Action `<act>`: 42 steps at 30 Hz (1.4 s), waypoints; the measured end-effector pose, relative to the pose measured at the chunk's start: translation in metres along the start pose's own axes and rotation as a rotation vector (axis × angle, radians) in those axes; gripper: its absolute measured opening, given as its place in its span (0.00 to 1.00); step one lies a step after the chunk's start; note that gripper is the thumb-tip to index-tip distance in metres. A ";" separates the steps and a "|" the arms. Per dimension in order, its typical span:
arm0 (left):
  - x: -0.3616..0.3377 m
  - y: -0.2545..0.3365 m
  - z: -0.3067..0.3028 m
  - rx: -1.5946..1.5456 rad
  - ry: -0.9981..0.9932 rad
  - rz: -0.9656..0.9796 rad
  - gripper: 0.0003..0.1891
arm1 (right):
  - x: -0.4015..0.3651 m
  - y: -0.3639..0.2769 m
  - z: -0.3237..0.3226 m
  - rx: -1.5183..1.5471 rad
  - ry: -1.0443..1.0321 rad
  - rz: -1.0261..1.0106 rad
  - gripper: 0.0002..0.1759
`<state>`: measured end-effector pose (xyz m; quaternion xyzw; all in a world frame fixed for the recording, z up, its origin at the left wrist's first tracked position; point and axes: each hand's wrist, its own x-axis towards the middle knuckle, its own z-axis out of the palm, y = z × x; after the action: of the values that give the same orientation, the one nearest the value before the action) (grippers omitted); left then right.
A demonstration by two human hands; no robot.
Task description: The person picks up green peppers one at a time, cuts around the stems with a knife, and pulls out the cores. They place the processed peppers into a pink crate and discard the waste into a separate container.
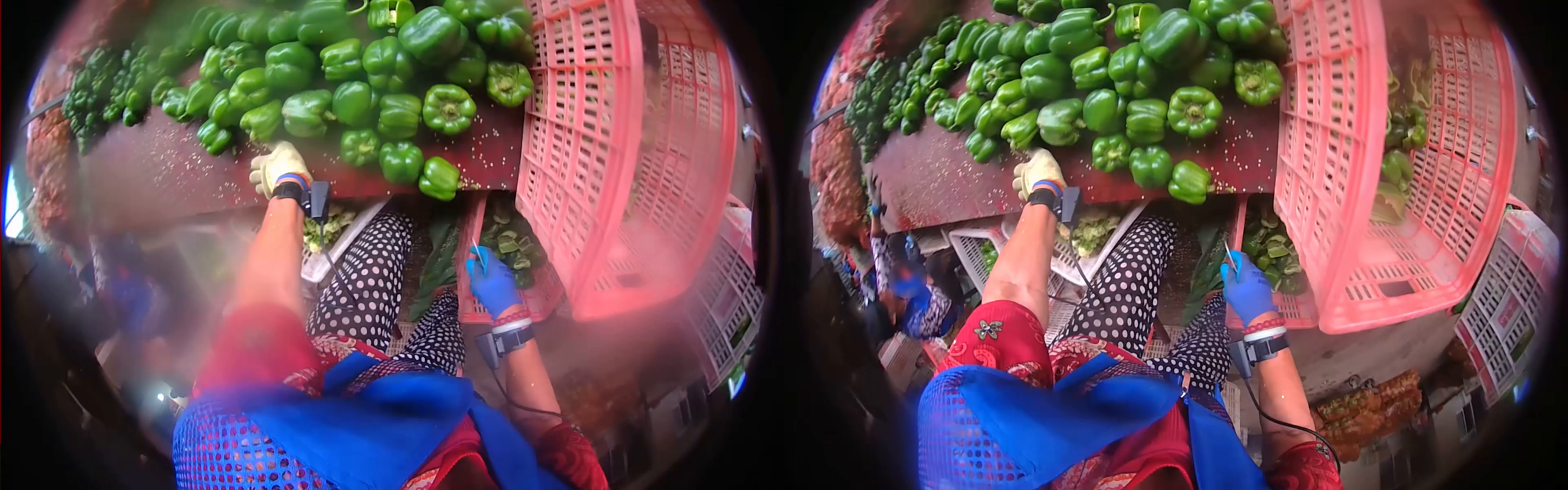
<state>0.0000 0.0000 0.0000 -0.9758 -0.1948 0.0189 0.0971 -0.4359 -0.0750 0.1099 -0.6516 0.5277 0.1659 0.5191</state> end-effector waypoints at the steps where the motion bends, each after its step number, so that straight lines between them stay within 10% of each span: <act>1: 0.024 -0.025 0.008 0.008 -0.114 0.225 0.31 | -0.009 0.016 0.001 -0.011 -0.002 -0.006 0.19; 4: 0.033 -0.073 -0.051 0.152 -0.356 1.195 0.23 | -0.035 0.058 -0.004 -0.015 -0.016 0.042 0.19; 6: 0.053 -0.107 -0.030 -0.299 -0.523 1.288 0.21 | -0.057 0.091 0.005 0.093 0.036 0.037 0.18; 11: -0.035 -0.134 -0.070 0.053 -0.920 1.192 0.19 | -0.109 0.179 0.026 0.100 0.000 0.325 0.18; 13: -0.106 -0.134 -0.097 0.285 -0.828 1.597 0.20 | -0.137 0.206 0.037 0.168 -0.165 0.413 0.22; 14: -0.169 -0.121 -0.151 0.331 -0.995 1.287 0.21 | -0.148 0.214 0.045 0.208 -0.251 0.450 0.25; 20: -0.241 -0.139 -0.192 1.397 -0.904 1.643 0.36 | -0.254 0.193 0.112 0.235 -0.311 0.474 0.37; 25: -0.201 -0.146 -0.208 0.938 -1.214 1.927 0.18 | -0.284 0.197 0.163 0.507 -0.076 0.522 0.15; 28: -0.210 -0.144 -0.224 1.101 -1.300 1.802 0.15 | -0.308 0.210 0.178 0.735 -0.092 0.521 0.12; 32: -0.226 -0.142 -0.237 1.422 -1.342 1.513 0.14 | -0.383 0.186 0.137 0.754 -0.644 0.251 0.14; 37: -0.230 -0.142 -0.211 1.525 -1.699 1.180 0.13 | -0.440 0.212 0.139 1.415 -0.963 0.500 0.21; 42: -0.238 -0.142 -0.149 1.544 -2.059 0.717 0.13 | -0.328 0.329 0.124 1.666 0.102 0.443 0.22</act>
<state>-0.2618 0.0106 0.1738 -0.2094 0.1470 0.8707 0.4200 -0.8051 0.2311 0.1452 0.0527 0.6149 -0.2070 0.7591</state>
